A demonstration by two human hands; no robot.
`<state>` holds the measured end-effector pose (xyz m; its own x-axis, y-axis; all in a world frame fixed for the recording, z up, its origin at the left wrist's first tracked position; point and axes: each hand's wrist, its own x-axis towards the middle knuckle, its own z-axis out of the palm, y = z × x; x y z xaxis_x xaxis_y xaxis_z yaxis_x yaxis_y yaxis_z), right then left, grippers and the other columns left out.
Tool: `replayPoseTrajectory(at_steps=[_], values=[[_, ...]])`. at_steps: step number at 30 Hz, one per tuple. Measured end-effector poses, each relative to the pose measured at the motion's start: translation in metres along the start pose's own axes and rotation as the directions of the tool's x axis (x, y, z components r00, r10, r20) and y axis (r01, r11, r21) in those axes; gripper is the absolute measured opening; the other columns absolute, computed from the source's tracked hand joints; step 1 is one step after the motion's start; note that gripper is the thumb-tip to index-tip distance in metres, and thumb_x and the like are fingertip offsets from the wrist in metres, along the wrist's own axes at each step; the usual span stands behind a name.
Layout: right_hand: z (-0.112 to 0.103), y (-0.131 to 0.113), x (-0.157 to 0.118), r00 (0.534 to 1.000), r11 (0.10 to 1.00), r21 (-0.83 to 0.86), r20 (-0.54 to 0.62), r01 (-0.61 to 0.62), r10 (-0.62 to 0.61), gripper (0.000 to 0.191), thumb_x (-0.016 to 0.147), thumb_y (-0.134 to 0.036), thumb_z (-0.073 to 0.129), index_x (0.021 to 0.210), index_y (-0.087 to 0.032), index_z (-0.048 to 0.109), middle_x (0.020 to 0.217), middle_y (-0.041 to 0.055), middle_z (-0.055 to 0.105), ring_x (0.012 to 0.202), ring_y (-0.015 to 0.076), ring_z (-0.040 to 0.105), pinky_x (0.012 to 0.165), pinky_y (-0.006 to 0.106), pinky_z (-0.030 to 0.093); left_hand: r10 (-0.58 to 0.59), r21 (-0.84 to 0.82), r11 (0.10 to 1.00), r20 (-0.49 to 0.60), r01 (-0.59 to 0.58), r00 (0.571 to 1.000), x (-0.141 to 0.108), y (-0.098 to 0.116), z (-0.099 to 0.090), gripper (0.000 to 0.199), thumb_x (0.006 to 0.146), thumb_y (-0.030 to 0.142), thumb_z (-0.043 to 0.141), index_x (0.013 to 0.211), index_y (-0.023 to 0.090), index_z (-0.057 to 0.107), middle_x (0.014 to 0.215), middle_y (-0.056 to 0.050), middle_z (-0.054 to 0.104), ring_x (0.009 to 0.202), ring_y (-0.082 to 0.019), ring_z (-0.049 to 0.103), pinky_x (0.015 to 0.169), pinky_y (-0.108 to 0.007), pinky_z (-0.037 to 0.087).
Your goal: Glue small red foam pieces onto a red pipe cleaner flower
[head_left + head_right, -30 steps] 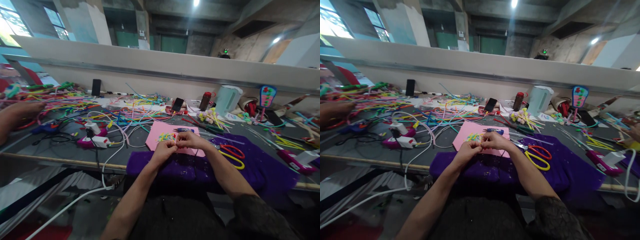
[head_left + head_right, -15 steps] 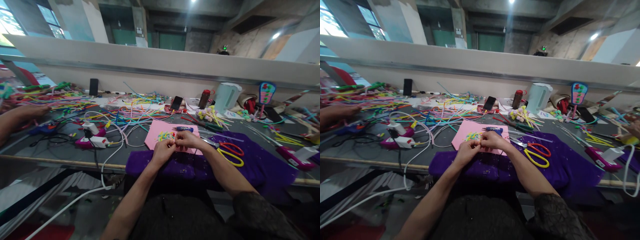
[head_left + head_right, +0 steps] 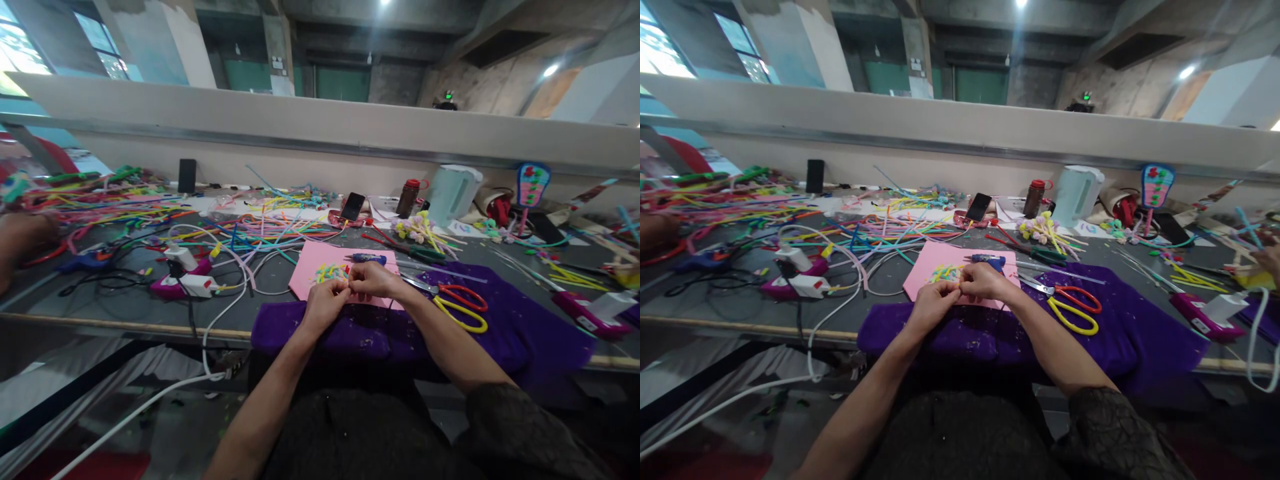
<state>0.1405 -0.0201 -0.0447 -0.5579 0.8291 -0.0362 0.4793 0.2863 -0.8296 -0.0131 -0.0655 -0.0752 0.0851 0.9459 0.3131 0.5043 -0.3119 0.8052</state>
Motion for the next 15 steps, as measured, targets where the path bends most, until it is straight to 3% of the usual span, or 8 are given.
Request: replayPoseTrajectory(at_steps=[8, 15], values=[[-0.0022, -0.0029, -0.0029, 1.0, 1.0, -0.023, -0.01, 0.013, -0.013, 0.007, 0.066, -0.014, 0.049, 0.07, -0.016, 0.054, 0.053, -0.0013, 0.059, 0.043, 0.0111, 0.058, 0.038, 0.019, 0.046, -0.017, -0.113, 0.993, 0.055, 0.023, 0.998, -0.0003, -0.0038, -0.0007, 0.02, 0.066, 0.033, 0.058, 0.073, 0.018, 0.068, 0.071, -0.001, 0.067, 0.064, -0.014, 0.058, 0.06, -0.023, 0.042], [-0.0009, -0.0033, -0.0026, 0.999, 0.999, -0.037, -0.015, 0.031, -0.032, 0.005, 0.067, -0.016, 0.048, 0.07, -0.016, 0.053, 0.055, -0.0015, 0.059, 0.046, 0.0112, 0.059, 0.038, 0.018, 0.047, -0.013, -0.049, 0.999, 0.031, 0.014, 0.999, -0.0006, -0.0046, -0.0017, 0.02, 0.067, 0.034, 0.057, 0.075, 0.019, 0.069, 0.071, -0.001, 0.068, 0.064, -0.015, 0.06, 0.059, -0.023, 0.042]])
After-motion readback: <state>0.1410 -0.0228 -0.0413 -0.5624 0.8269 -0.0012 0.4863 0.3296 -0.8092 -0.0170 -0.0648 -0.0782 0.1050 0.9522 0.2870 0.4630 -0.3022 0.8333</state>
